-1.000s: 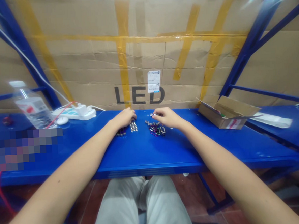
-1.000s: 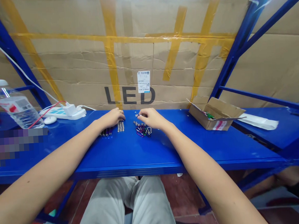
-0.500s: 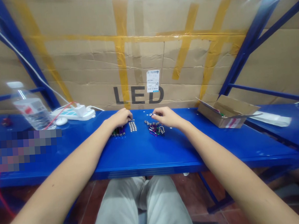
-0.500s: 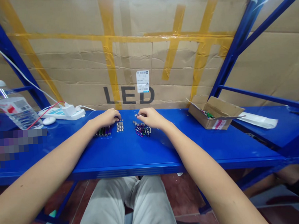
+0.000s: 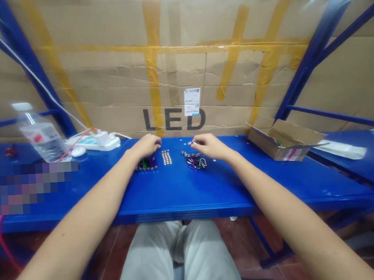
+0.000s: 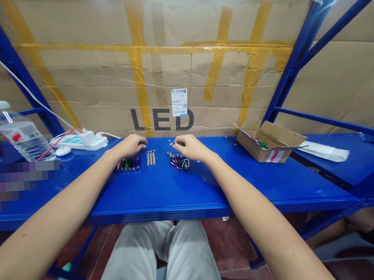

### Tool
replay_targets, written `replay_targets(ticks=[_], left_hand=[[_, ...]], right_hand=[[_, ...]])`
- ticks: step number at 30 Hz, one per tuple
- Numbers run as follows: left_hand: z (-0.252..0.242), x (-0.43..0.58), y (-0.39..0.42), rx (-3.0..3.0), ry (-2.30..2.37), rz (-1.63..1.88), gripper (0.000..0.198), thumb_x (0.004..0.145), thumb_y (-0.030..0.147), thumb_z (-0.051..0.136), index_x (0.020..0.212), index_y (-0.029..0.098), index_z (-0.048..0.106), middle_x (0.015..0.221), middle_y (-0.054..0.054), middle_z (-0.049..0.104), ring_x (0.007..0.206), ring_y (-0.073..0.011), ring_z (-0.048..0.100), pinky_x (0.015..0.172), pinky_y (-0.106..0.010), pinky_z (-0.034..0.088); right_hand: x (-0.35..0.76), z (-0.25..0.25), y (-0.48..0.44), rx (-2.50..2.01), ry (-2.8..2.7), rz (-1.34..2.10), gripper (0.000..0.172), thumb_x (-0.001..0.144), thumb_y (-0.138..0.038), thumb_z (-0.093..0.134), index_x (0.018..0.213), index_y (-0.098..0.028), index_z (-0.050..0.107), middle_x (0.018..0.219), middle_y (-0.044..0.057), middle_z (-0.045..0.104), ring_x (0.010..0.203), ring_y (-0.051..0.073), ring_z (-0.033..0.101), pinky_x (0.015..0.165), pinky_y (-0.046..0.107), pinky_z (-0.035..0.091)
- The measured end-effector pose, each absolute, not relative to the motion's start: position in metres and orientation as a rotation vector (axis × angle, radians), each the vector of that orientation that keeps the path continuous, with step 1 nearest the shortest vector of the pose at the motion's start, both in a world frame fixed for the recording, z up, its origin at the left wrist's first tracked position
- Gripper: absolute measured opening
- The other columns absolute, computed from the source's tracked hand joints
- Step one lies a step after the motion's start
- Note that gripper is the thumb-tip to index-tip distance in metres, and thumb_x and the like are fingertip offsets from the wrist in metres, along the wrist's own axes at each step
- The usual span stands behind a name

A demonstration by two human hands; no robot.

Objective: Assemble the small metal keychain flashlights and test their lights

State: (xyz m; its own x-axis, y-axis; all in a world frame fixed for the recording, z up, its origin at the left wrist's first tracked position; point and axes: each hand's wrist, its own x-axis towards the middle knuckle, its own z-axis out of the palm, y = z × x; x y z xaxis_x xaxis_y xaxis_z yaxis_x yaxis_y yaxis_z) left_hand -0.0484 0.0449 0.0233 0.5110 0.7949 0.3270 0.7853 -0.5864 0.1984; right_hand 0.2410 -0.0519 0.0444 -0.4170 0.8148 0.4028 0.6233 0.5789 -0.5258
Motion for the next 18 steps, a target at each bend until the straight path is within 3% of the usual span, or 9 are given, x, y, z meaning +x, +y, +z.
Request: replay_targets(ticks=[3,6,8,11,13,18], left_hand=[[0.024,-0.044,0.035,2.448,1.447,0.928,0.028,0.086,0.025,0.055,0.108,0.017,0.071,0.106,-0.012,0.072,0.094,-0.0248,0.064,0.086,-0.037,0.046],[0.026,-0.026,0.018,2.12,1.269,1.072,0.03,0.09,0.018,0.048,0.114,0.017,0.065,0.089,-0.008,0.07,0.069,-0.0165,0.062,0.071,-0.032,0.047],[0.029,-0.008,0.002,1.963,1.106,1.166,0.024,0.09,0.015,0.046,0.106,0.018,0.065,0.078,-0.006,0.067,0.063,-0.0138,0.059,0.064,-0.029,0.044],[0.033,0.019,-0.021,1.861,0.981,1.235,0.018,0.089,0.016,0.05,0.098,0.016,0.065,0.08,-0.006,0.069,0.071,-0.015,0.062,0.066,-0.028,0.045],[0.034,0.032,-0.032,1.902,0.947,1.259,0.016,0.086,0.023,0.06,0.099,0.016,0.065,0.088,-0.007,0.07,0.082,-0.0169,0.064,0.076,-0.03,0.047],[0.031,0.043,-0.042,1.881,0.874,1.22,0.027,0.072,0.021,0.074,0.096,0.015,0.063,0.088,-0.005,0.071,0.086,-0.0182,0.066,0.081,-0.032,0.049]], right_hand=[[0.241,0.044,-0.051,-1.13,-2.173,0.418,0.025,0.091,-0.036,0.055,0.077,-0.016,0.063,0.064,-0.001,0.057,0.059,0.012,0.048,0.06,0.027,0.035],[0.241,0.043,-0.049,-1.112,-2.155,0.515,0.022,0.091,-0.035,0.057,0.082,-0.016,0.065,0.064,-0.001,0.059,0.053,0.01,0.049,0.056,0.026,0.038],[0.239,0.042,-0.048,-1.101,-2.119,0.606,0.019,0.09,-0.033,0.058,0.083,-0.016,0.064,0.058,-0.003,0.057,0.047,0.01,0.049,0.052,0.026,0.039],[0.235,0.04,-0.048,-1.055,-2.008,0.781,0.02,0.09,-0.033,0.06,0.078,-0.017,0.059,0.053,-0.004,0.054,0.045,0.011,0.053,0.048,0.025,0.044],[0.233,0.039,-0.049,-0.993,-1.915,0.914,0.021,0.088,-0.035,0.064,0.079,-0.018,0.057,0.055,-0.003,0.057,0.047,0.012,0.057,0.047,0.026,0.048],[0.227,0.035,-0.047,-0.823,-1.712,1.109,0.038,0.079,-0.041,0.076,0.091,-0.022,0.045,0.058,-0.004,0.064,0.052,0.015,0.064,0.044,0.024,0.051]])
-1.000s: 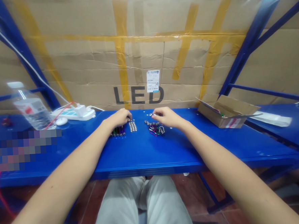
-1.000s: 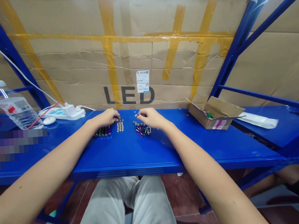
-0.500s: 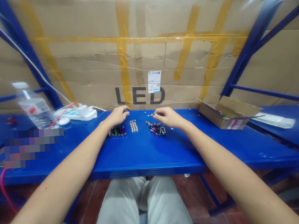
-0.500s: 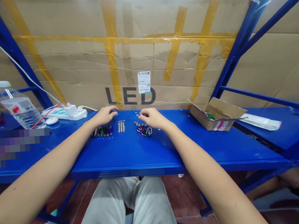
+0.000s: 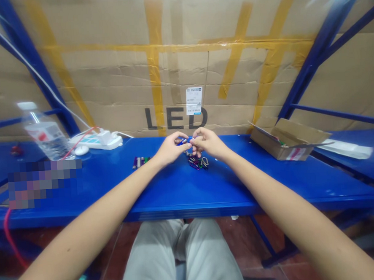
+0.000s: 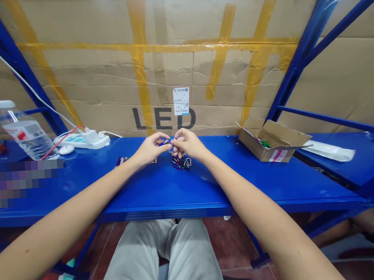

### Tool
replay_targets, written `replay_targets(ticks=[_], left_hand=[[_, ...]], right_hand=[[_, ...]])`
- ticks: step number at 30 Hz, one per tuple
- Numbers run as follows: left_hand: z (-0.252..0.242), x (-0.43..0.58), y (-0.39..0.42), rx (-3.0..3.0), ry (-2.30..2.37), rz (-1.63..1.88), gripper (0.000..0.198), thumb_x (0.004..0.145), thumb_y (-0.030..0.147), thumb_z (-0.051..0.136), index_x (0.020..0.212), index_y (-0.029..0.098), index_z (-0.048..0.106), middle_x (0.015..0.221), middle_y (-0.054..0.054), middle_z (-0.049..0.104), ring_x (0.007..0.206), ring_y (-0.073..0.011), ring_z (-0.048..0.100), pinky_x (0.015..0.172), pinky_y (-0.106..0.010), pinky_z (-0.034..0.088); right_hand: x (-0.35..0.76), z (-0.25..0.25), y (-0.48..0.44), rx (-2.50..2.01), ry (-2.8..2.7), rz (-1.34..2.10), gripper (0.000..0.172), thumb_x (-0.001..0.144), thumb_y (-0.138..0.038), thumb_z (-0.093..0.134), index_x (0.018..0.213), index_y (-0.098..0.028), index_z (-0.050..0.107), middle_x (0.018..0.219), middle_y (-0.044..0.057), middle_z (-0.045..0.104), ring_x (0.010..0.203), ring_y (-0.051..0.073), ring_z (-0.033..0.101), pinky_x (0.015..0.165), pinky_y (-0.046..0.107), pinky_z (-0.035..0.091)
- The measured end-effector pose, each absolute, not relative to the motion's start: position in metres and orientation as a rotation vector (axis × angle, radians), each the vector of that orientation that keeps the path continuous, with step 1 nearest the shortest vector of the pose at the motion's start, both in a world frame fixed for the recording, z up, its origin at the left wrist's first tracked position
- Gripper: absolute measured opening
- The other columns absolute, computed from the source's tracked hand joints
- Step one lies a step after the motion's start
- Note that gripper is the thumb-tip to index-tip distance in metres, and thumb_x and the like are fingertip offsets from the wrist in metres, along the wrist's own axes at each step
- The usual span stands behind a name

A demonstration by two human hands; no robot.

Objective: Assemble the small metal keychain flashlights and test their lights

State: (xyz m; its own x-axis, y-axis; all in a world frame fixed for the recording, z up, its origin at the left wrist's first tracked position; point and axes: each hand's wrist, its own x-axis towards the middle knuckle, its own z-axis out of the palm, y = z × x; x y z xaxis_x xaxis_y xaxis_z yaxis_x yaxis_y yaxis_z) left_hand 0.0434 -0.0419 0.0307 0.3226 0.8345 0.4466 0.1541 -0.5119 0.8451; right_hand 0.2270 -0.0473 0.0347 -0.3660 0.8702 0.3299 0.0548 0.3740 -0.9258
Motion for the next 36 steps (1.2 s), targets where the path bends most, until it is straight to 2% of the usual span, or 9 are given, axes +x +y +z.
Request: replay_targets(ticks=[7,10,16,21,24,28,36], left_hand=[[0.0296,0.0467,-0.0447,1.649,0.891,1.277,0.025,0.068,0.015,0.075,0.09,0.015,0.063,0.073,-0.001,0.069,0.068,-0.0126,0.062,0.068,-0.026,0.046],[0.03,0.0445,-0.0436,1.594,0.874,1.317,0.023,0.069,0.019,0.074,0.089,0.016,0.063,0.067,0.001,0.065,0.059,-0.01,0.055,0.06,-0.024,0.041],[0.031,0.0418,-0.0424,1.633,0.871,1.375,0.018,0.069,0.02,0.074,0.084,0.016,0.065,0.067,0.001,0.063,0.052,-0.0071,0.046,0.052,-0.023,0.033],[0.0315,0.0436,-0.0457,1.609,0.888,1.29,0.026,0.075,0.026,0.075,0.098,0.016,0.067,0.057,0.004,0.054,0.046,-0.0077,0.041,0.047,-0.024,0.027],[0.0309,0.0434,-0.0458,1.558,0.826,1.2,0.023,0.077,0.029,0.076,0.095,0.017,0.068,0.061,0.001,0.059,0.046,-0.0071,0.041,0.047,-0.024,0.027],[0.0305,0.0427,-0.0451,1.462,0.733,1.091,0.023,0.076,0.033,0.079,0.087,0.017,0.065,0.08,-0.005,0.069,0.049,-0.0052,0.041,0.048,-0.023,0.027],[0.0291,0.0422,-0.0421,1.394,0.651,1.076,0.025,0.069,0.028,0.084,0.082,0.013,0.068,0.074,-0.004,0.065,0.05,-0.0043,0.037,0.046,-0.023,0.022]], right_hand=[[0.2218,0.028,-0.0447,-0.769,-1.608,1.161,0.04,0.077,-0.042,0.078,0.087,-0.023,0.044,0.058,-0.004,0.065,0.048,0.012,0.06,0.035,0.018,0.039],[0.222,0.0279,-0.044,-0.762,-1.574,1.153,0.039,0.076,-0.041,0.08,0.088,-0.022,0.048,0.059,-0.004,0.064,0.047,0.011,0.059,0.036,0.018,0.038],[0.2236,0.031,-0.0455,-0.771,-1.553,1.076,0.035,0.074,-0.04,0.081,0.086,-0.019,0.055,0.062,-0.001,0.065,0.049,0.012,0.061,0.035,0.02,0.039],[0.2227,0.0309,-0.0462,-0.744,-1.574,1.093,0.037,0.072,-0.041,0.083,0.084,-0.018,0.056,0.062,0.0,0.065,0.049,0.012,0.061,0.035,0.02,0.04],[0.2226,0.0303,-0.0458,-0.732,-1.586,1.102,0.038,0.072,-0.042,0.083,0.085,-0.018,0.056,0.062,0.0,0.066,0.051,0.012,0.061,0.036,0.02,0.04],[0.2238,0.0311,-0.0455,-0.736,-1.594,1.069,0.039,0.074,-0.045,0.081,0.087,-0.019,0.055,0.064,0.0,0.066,0.051,0.012,0.061,0.037,0.02,0.041],[0.2223,0.0348,-0.049,-0.754,-1.636,0.998,0.041,0.074,-0.048,0.08,0.086,-0.019,0.053,0.064,-0.002,0.065,0.049,0.011,0.06,0.036,0.02,0.04]])
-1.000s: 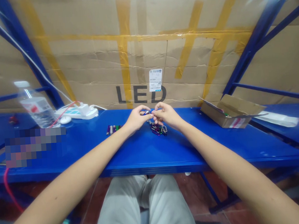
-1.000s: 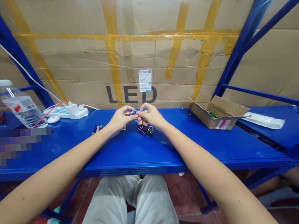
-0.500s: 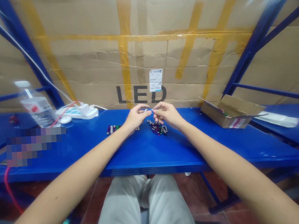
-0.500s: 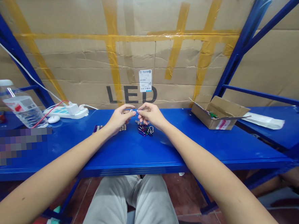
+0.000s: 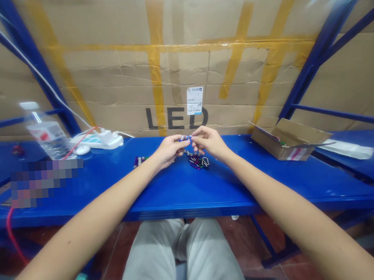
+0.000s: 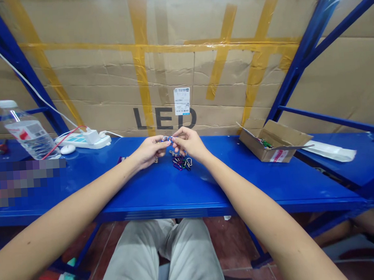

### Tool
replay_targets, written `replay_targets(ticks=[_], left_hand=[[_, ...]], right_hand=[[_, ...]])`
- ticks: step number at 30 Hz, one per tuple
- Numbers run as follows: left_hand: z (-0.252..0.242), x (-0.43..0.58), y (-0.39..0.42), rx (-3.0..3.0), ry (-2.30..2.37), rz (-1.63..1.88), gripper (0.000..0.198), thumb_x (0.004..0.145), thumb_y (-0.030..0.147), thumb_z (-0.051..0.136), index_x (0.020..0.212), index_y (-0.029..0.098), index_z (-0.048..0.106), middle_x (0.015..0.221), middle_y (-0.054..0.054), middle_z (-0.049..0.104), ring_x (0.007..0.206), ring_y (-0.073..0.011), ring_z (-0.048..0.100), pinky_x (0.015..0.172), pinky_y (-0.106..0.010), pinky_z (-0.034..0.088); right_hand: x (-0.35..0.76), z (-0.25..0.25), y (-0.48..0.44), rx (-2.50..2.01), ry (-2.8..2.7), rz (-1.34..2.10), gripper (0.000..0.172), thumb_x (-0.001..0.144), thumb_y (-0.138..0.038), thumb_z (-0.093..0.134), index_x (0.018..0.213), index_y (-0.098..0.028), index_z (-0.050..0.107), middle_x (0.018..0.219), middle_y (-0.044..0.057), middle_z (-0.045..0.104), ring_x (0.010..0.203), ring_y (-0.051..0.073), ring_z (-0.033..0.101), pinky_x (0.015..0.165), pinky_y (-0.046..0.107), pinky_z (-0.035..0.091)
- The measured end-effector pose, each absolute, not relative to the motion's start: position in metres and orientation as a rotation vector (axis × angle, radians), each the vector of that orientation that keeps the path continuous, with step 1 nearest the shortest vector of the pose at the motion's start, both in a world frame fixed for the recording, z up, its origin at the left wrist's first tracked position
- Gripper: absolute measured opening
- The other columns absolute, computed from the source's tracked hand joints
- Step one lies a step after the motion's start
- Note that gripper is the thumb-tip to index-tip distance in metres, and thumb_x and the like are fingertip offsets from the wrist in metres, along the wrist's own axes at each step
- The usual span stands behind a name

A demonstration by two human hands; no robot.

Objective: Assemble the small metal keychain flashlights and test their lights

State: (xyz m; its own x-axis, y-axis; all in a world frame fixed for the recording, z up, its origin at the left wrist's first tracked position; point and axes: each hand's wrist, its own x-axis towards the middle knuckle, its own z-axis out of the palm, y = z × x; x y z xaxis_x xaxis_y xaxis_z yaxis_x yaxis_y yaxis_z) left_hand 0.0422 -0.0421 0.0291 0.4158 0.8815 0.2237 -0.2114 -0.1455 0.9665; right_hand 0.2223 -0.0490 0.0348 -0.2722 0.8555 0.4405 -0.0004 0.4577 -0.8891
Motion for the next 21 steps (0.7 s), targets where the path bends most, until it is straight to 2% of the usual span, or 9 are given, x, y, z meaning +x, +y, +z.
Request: replay_targets(ticks=[5,12,17,21], left_hand=[[0.027,0.043,-0.0404,1.363,0.608,1.082,0.026,0.075,0.032,0.082,0.078,0.012,0.065,0.073,-0.004,0.062,0.048,-0.0027,0.033,0.045,-0.023,0.02],[0.0297,0.0465,-0.0421,1.35,0.754,1.254,0.019,0.082,0.023,0.073,0.074,0.013,0.058,0.069,-0.002,0.06,0.046,-0.0032,0.036,0.044,-0.021,0.024],[0.0285,0.0423,-0.0399,1.778,0.912,1.276,0.021,0.086,0.028,0.065,0.07,0.016,0.056,0.058,0.002,0.053,0.05,-0.009,0.042,0.051,-0.025,0.032],[0.0257,0.0416,-0.0369,2.105,0.975,1.33,0.018,0.084,0.028,0.062,0.071,0.016,0.058,0.064,0.002,0.056,0.064,-0.013,0.048,0.062,-0.026,0.037]], right_hand=[[0.2209,0.0329,-0.0478,-0.745,-1.605,0.975,0.04,0.073,-0.047,0.08,0.085,-0.02,0.053,0.062,-0.002,0.064,0.048,0.012,0.059,0.034,0.02,0.039],[0.2188,0.0342,-0.0506,-0.841,-1.637,0.909,0.03,0.077,-0.042,0.076,0.082,-0.019,0.058,0.062,-0.002,0.062,0.047,0.009,0.054,0.035,0.02,0.039],[0.2206,0.0332,-0.0494,-0.948,-1.744,0.82,0.016,0.08,-0.032,0.069,0.079,-0.018,0.061,0.059,-0.002,0.06,0.047,0.009,0.051,0.039,0.021,0.038],[0.2187,0.0284,-0.0479,-0.959,-1.873,0.657,0.011,0.08,-0.025,0.066,0.074,-0.018,0.061,0.06,0.0,0.063,0.055,0.011,0.057,0.051,0.023,0.044]])
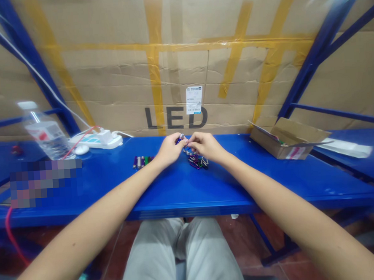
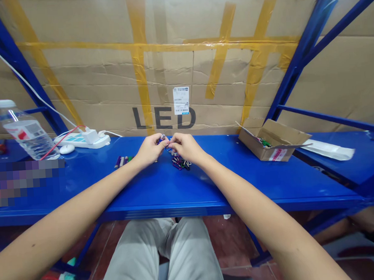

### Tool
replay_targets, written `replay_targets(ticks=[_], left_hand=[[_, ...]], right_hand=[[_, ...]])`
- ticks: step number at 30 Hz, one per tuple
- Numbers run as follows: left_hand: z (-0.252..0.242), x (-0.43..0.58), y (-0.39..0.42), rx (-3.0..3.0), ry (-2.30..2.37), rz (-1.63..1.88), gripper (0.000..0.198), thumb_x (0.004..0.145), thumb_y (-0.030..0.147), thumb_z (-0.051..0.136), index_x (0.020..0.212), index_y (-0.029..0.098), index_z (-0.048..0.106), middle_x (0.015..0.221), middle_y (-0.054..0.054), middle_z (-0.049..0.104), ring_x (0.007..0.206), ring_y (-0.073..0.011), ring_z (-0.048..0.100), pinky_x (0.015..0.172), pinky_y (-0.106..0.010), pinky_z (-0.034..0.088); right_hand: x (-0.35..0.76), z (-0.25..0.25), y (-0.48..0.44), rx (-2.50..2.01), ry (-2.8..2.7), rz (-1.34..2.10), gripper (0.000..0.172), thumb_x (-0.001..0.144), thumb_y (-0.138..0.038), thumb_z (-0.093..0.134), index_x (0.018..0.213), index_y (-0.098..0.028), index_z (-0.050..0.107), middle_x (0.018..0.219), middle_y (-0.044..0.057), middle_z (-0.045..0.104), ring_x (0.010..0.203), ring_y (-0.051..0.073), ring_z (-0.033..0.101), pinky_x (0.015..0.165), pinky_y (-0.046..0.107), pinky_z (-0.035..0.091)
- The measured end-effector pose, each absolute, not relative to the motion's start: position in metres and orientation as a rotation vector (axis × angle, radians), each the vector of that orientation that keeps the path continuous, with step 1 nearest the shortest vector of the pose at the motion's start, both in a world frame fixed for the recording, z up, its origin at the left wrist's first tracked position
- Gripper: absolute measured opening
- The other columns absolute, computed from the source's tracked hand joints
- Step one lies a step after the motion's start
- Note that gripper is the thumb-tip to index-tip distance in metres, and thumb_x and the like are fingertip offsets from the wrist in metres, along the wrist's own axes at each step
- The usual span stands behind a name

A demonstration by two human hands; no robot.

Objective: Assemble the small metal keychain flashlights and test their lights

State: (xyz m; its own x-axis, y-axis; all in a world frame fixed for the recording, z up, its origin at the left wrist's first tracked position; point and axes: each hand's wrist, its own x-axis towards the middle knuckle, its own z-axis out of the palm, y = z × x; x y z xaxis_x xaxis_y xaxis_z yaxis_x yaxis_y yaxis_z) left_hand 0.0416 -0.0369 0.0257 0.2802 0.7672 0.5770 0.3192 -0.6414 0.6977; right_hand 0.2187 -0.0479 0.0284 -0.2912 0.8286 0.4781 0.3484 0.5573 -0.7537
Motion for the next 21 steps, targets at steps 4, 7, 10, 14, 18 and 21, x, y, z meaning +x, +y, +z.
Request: replay_targets(ticks=[4,7,10,14,18,21], left_hand=[[0.027,0.041,-0.035,1.975,0.983,1.394,0.017,0.084,0.029,0.063,0.075,0.017,0.057,0.064,0.002,0.058,0.061,-0.0121,0.049,0.061,-0.026,0.038],[0.028,0.035,-0.031,1.808,0.992,1.42,0.014,0.084,0.028,0.064,0.079,0.017,0.059,0.069,0.0,0.064,0.051,-0.0095,0.046,0.055,-0.025,0.038],[0.026,0.025,-0.023,1.761,1.001,1.375,0.014,0.085,0.025,0.063,0.096,0.016,0.064,0.082,-0.005,0.072,0.049,-0.0088,0.047,0.054,-0.025,0.04],[0.02,0.019,-0.014,1.951,1.048,1.251,0.017,0.086,0.026,0.063,0.096,0.015,0.071,0.089,-0.007,0.075,0.07,-0.0151,0.062,0.073,-0.029,0.048],[0.016,0.023,-0.012,2.15,1.094,1.137,0.01,0.083,0.022,0.063,0.079,0.017,0.071,0.085,-0.006,0.074,0.083,-0.0199,0.065,0.085,-0.033,0.047],[0.014,0.026,-0.012,2.26,1.188,1.096,0.006,0.08,0.02,0.065,0.076,0.018,0.068,0.081,-0.005,0.072,0.079,-0.0202,0.062,0.08,-0.032,0.046]], right_hand=[[0.214,0.026,-0.048,-0.996,-1.853,0.715,0.013,0.079,-0.024,0.069,0.077,-0.019,0.057,0.06,-0.001,0.064,0.052,0.012,0.057,0.049,0.023,0.044],[0.216,0.028,-0.047,-1.062,-1.786,0.792,0.016,0.079,-0.021,0.07,0.086,-0.019,0.056,0.06,-0.001,0.065,0.046,0.011,0.055,0.043,0.022,0.042],[0.226,0.033,-0.043,-1.114,-1.736,0.742,0.014,0.08,-0.018,0.07,0.089,-0.018,0.059,0.061,0.0,0.066,0.046,0.01,0.056,0.043,0.021,0.042],[0.24,0.037,-0.037,-1.166,-1.733,0.634,0.005,0.084,-0.017,0.066,0.081,-0.016,0.063,0.061,0.002,0.066,0.049,0.01,0.057,0.045,0.021,0.043],[0.244,0.037,-0.033,-1.208,-1.759,0.609,0.007,0.086,-0.016,0.065,0.078,-0.015,0.064,0.062,0.003,0.066,0.049,0.011,0.058,0.045,0.021,0.043],[0.245,0.035,-0.031,-1.262,-1.795,0.583,0.01,0.084,-0.011,0.066,0.077,-0.016,0.062,0.062,0.003,0.067,0.05,0.012,0.06,0.045,0.022,0.042]])
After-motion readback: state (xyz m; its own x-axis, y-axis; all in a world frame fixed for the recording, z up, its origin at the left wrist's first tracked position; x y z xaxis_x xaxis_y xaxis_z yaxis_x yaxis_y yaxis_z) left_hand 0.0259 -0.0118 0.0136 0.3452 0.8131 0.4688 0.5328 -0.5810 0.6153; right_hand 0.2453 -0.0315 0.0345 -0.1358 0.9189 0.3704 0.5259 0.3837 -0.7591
